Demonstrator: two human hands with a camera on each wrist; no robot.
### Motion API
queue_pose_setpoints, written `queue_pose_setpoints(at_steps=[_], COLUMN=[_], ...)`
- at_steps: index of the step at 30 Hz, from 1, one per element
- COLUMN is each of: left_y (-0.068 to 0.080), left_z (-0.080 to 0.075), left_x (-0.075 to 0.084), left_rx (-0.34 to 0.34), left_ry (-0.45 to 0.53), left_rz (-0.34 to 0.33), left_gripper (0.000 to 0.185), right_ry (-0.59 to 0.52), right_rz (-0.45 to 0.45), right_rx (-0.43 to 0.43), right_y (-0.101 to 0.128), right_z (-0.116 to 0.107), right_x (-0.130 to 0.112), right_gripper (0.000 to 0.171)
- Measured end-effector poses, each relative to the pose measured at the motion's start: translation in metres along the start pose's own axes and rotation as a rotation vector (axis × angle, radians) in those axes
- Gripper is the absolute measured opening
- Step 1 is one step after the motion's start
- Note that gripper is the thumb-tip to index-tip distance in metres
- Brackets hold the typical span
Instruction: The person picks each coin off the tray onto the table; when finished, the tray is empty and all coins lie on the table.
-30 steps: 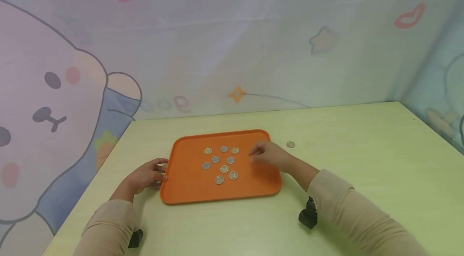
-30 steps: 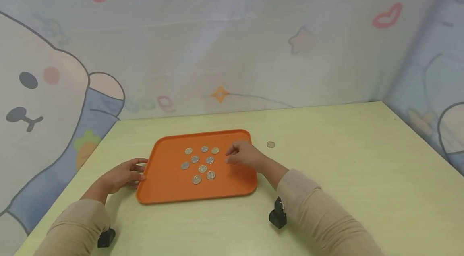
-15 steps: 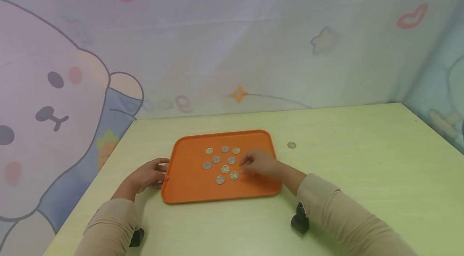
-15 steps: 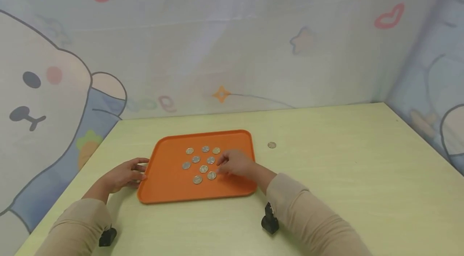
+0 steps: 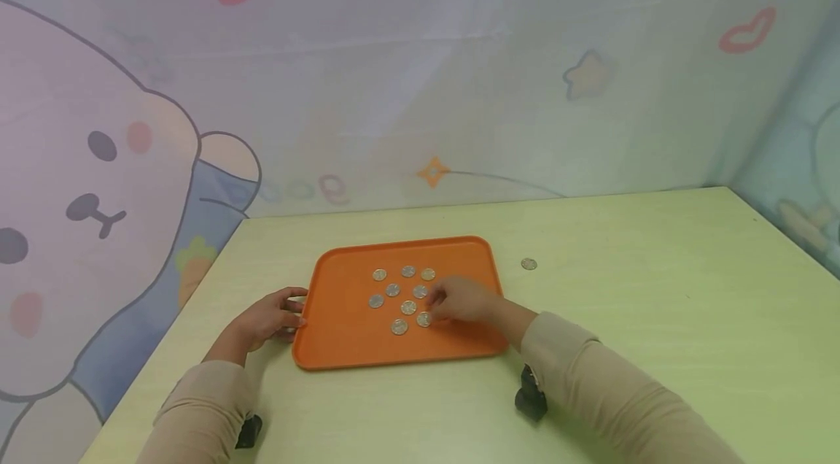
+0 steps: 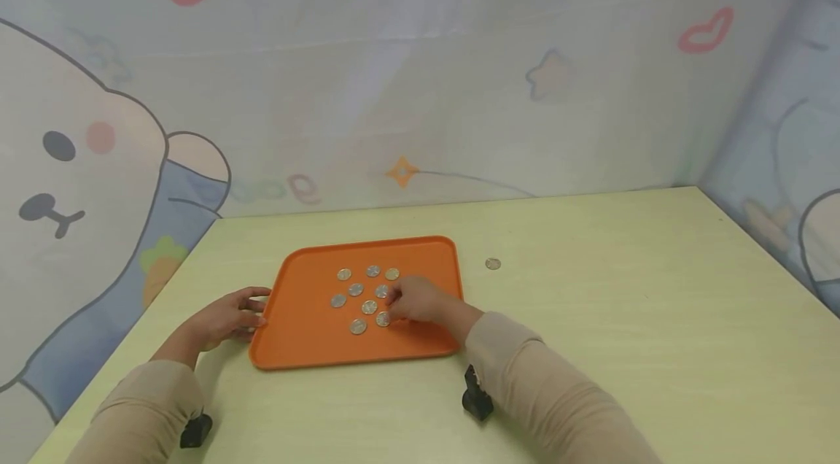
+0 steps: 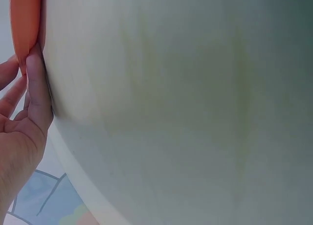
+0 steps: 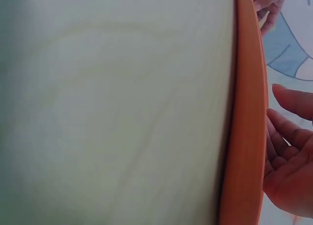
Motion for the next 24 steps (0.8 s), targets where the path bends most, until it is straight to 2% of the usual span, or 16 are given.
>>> queue_pose_setpoints(at_steps=[9, 16, 24], left_y=[0.001, 0.000, 0.002], left_z=[0.001, 0.000, 0.002], left_x=[0.002, -0.001, 0.001], left_rx=[-0.009, -0.004, -0.013], left_ry=[0.003, 0.012, 0.004], left_rz=[0.009, -0.015, -0.010], left_gripper=[0.058, 0.059, 0.059], right_ry=[0.230, 0.276, 0.274], right_rz=[-0.013, -0.024, -0.039], right_rx=[0.054, 0.073, 0.075], right_y=[-0.007, -0.005, 0.000], right_z=[0.006, 0.009, 0.010], right_x=[-0.004, -0.010, -0.017], right_gripper=[0.011, 0.008, 0.011])
Point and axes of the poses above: each hand's wrist, its own y-axis away from the middle knuckle, its own z-axis out of the palm, x = y × z, the point moved 7 cm from there along -y, towards the middle knuckle, and after that the axes turned 4 degrees about z, right-handed, at the moved point
